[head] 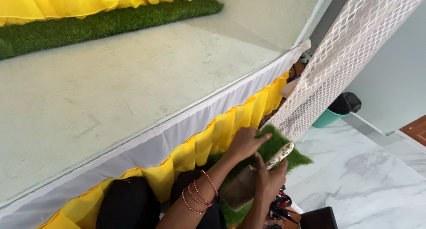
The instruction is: The person applies adhesive to the back of a piece of artificial grass using a brush, then places and smooths it onto a white platform. Afterward, the person wipes a small monitor with a cloth.
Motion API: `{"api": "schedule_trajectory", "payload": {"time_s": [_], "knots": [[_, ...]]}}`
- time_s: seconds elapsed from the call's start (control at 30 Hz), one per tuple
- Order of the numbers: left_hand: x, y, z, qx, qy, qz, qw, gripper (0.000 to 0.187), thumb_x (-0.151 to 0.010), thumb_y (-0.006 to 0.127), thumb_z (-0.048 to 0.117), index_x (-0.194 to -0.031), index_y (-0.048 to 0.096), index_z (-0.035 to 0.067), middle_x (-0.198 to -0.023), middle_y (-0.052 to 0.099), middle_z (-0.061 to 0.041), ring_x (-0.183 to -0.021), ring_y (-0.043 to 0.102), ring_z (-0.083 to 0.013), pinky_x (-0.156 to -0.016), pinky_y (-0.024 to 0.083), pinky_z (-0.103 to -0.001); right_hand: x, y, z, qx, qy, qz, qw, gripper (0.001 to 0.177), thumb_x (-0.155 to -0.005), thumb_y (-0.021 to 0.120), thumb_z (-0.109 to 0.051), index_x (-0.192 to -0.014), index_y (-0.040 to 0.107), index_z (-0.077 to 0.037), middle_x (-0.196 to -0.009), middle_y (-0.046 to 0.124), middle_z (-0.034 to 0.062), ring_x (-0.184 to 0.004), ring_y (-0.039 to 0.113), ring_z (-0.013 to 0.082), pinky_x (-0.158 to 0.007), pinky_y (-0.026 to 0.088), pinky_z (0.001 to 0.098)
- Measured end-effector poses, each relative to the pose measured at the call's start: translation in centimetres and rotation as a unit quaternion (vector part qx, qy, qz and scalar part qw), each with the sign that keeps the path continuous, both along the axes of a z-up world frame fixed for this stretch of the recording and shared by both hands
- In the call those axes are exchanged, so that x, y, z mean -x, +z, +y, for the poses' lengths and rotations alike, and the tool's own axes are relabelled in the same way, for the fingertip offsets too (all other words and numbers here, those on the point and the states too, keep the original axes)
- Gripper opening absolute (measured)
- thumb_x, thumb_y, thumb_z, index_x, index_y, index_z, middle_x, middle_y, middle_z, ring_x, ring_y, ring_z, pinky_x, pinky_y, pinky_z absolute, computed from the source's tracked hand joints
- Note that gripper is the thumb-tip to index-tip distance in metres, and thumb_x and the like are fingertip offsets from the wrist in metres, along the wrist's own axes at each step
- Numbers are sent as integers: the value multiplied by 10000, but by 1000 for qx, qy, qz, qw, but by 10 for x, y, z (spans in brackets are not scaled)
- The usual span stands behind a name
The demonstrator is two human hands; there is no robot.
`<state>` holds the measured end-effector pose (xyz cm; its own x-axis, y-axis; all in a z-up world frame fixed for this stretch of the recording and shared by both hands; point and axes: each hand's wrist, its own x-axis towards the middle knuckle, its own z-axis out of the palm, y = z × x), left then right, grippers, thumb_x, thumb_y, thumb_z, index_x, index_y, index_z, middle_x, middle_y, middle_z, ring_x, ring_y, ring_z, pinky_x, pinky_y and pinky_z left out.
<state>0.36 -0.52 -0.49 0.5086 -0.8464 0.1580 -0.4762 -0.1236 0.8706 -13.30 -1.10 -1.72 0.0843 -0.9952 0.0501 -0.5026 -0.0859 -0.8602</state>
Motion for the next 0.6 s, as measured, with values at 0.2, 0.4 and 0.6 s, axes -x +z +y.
{"api": "schedule_trajectory", "payload": {"time_s": [0.2, 0.4, 0.6], "knots": [[-9, -1, -1, -13, 81, -20, 996, 718, -939, 650, 602, -584, 591, -19, -522, 607, -205, -528, 690, -330, -542, 523, -452, -8, 10, 11, -85, 33, -77, 993, 1033, -699, 860, -319, -1533, 332, -14, -1009, 724, 297, -736, 762, 378, -673, 630, 449], [0, -7, 3, 67, -30, -43, 996, 649, -924, 649, 569, -715, 694, -44, -566, 629, -193, -527, 670, -290, -538, 488, -453, -16, 3, 12, -25, 45, -18, 999, 1033, -684, 898, -320, -1482, 369, 70, -1056, 691, 334, -802, 757, 384, -729, 623, 477], [6, -8, 0, -31, -141, 49, 988, 606, -875, 596, 675, -787, 774, 102, -599, 684, -70, -515, 630, -170, -494, 468, -371, -12, -9, 9, -23, -1, -60, 998, 593, -811, 796, -245, -1247, 599, 105, -925, 746, 273, -692, 769, 317, -623, 641, 404]]}}
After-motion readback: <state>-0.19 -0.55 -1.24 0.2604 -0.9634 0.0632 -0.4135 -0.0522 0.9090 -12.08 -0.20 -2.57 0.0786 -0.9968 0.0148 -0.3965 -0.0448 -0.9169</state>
